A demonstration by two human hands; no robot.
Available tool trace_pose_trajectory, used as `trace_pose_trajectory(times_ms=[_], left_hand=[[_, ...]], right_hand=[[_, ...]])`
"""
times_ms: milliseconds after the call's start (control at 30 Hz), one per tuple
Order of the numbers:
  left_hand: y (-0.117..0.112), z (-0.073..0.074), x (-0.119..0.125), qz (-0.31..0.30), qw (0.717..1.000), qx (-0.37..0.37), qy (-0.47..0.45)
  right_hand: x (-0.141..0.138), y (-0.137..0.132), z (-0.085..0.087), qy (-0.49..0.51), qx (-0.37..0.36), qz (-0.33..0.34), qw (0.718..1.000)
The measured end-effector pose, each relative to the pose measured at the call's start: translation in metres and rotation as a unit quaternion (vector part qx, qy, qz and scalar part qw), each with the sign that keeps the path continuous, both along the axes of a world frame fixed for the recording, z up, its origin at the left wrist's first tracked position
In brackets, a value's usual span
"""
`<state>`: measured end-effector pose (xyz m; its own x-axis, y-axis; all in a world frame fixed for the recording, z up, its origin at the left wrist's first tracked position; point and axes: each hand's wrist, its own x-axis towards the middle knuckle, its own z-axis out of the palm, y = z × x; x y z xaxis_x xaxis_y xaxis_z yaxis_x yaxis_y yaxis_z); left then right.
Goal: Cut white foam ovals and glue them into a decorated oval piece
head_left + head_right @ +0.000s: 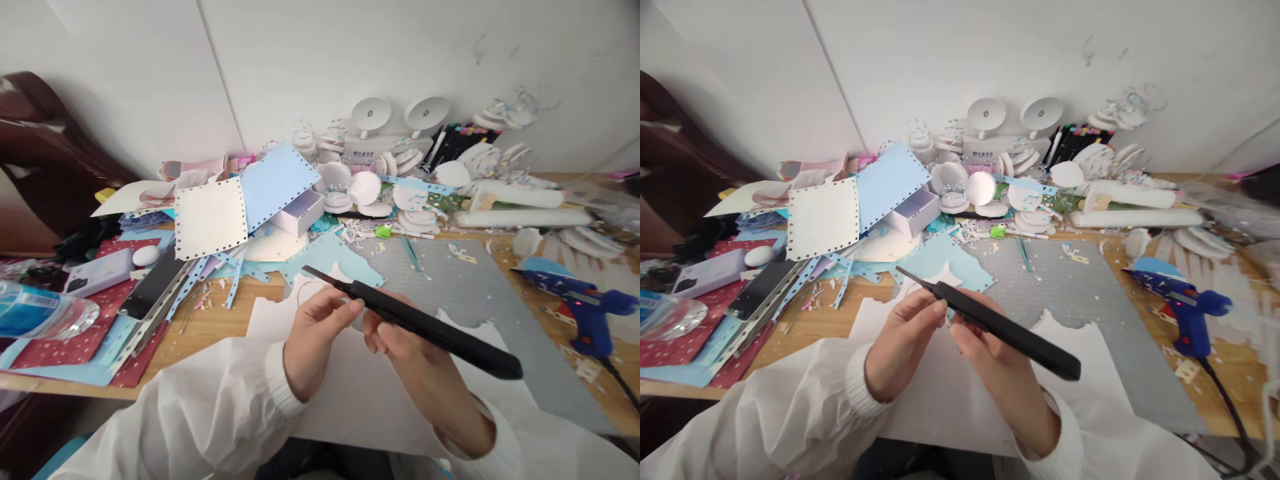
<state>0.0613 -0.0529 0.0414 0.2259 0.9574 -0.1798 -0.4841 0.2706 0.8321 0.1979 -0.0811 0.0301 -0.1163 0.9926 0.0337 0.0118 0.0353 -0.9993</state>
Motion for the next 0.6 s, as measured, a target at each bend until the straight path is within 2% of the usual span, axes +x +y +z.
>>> trace_pose_trajectory(times_ms=[167, 233, 333, 433, 600], left_hand=[[0.002, -0.002, -0.020, 0.018, 0.999, -0.001, 0.031], [0.000, -0.005, -0.026, 0.009, 0.999, 0.002, 0.038], [-0.006, -0.009, -0.031, -0.039, 0.997, -0.001, 0.066], [-0.012, -0.011, -0.030, -0.080, 0.993, -0.008, 0.086], [-0.016, -0.011, -0.030, -0.072, 0.991, 0.021, 0.113]], right_hand=[[0.033, -0.012, 0.010, 0.060, -0.040, 0.082, 0.994], [0.041, -0.013, 0.017, 0.050, -0.087, 0.133, 0.986], [0.040, -0.012, 0.023, -0.014, -0.168, 0.191, 0.967], [0.029, -0.014, 0.018, -0.083, -0.193, 0.173, 0.962], [0.020, -0.018, 0.006, -0.085, -0.171, 0.150, 0.970]])
